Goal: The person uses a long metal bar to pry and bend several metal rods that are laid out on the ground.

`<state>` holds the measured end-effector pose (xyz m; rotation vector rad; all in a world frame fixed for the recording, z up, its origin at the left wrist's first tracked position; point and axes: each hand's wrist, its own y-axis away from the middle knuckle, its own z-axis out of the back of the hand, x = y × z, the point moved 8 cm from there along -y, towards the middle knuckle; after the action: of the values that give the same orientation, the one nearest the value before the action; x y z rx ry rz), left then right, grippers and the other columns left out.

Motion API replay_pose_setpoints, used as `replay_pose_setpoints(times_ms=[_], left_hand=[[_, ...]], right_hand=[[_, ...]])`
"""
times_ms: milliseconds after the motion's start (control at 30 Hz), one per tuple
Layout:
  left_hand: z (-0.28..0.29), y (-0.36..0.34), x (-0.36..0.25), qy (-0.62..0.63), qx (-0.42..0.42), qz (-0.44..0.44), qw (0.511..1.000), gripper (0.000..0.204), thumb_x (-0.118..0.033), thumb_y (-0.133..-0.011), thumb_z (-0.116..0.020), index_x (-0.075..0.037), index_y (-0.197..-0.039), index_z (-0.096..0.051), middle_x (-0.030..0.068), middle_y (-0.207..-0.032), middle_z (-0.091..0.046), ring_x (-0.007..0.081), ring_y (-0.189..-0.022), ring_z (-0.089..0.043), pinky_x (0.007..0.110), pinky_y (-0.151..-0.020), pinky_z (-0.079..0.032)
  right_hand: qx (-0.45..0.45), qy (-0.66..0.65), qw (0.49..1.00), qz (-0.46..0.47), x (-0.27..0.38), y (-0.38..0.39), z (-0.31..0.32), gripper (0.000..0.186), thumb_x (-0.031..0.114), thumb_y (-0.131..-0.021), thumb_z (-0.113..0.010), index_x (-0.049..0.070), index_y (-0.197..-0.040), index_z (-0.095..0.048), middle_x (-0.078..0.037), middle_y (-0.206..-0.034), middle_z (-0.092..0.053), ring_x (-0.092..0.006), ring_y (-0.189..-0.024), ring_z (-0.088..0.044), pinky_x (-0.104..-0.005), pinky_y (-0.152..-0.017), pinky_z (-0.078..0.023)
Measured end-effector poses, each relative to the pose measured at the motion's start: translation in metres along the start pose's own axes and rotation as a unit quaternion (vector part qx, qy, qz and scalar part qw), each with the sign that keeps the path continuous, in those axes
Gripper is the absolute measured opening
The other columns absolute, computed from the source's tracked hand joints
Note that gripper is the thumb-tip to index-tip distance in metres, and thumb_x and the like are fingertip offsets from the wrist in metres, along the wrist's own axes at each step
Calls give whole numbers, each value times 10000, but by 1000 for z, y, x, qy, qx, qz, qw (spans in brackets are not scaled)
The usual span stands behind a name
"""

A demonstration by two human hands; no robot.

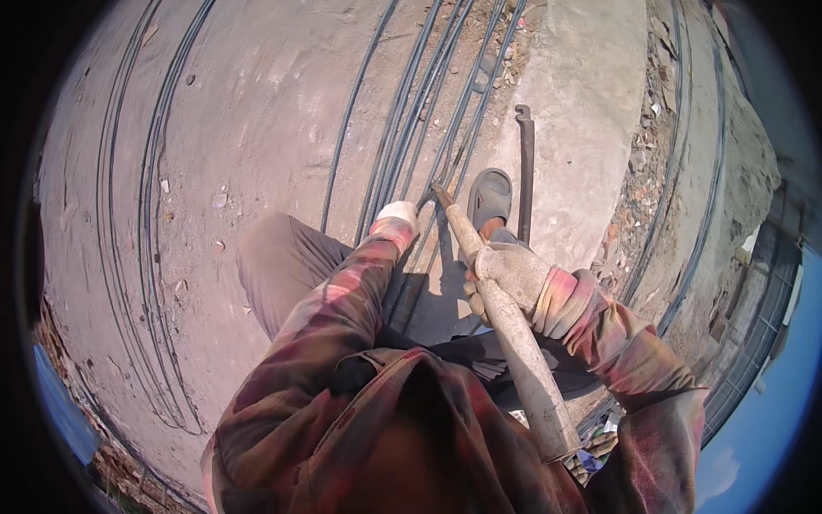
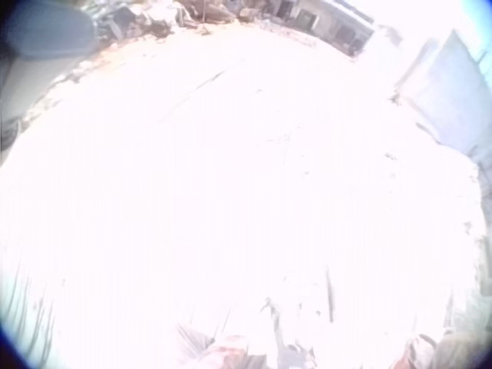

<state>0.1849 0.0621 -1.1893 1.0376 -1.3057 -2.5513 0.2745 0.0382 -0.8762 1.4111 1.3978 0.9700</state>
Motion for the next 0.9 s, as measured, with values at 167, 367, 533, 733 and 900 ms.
replay_pose_setpoints(times_ms=[167, 367, 533, 733, 900], left_hand=[[7, 13, 17, 6, 12, 25, 1000, 281, -219, -836, -567, -75, -1041, -695, 186, -1096, -641, 332, -1046, -615, 404, -885, -498], [7, 27, 33, 27, 26, 49, 998, 281, -146, -860, -539, -110, -1102, -676, 148, -1168, -622, 327, -1103, -592, 453, -903, -489], [28, 52, 29, 25, 12, 18, 999, 274, -136, -876, -518, -93, -1096, -676, 155, -1162, -621, 309, -1084, -604, 415, -899, -502], [27, 66, 40, 42, 3, 22, 999, 265, -132, -869, -535, -93, -1086, -681, 163, -1146, -627, 327, -1076, -606, 418, -896, -503], [23, 63, 40, 40, -17, 14, 999, 251, -127, -862, -542, -87, -1061, -690, 169, -1122, -635, 327, -1064, -611, 424, -887, -506]], right_hand=[[9, 50, 992, 113, -16, -27, -1, 397, 296, -859, -616, 47, -1125, -459, -107, -836, -529, -243, -668, -571, -394, -538, -506], [101, -115, 988, -1, -11, -27, -27, 330, 168, -880, -502, 41, -1177, -440, -97, -874, -530, -205, -647, -565, -361, -546, -491], [-26, 15, 998, 60, -44, -54, -68, 204, 174, -848, -566, 0, -935, -503, -119, -774, -552, -248, -591, -578, -366, -490, -502], [-117, 46, 986, 107, -74, -36, -83, 174, 146, -841, -536, -2, -922, -492, -123, -618, -535, -256, -468, -564, -362, -395, -481], [-88, 21, 980, 180, -104, 53, -147, 307, 74, -832, -593, -18, -1075, -429, -112, -719, -549, -240, -543, -595, -346, -432, -486]])
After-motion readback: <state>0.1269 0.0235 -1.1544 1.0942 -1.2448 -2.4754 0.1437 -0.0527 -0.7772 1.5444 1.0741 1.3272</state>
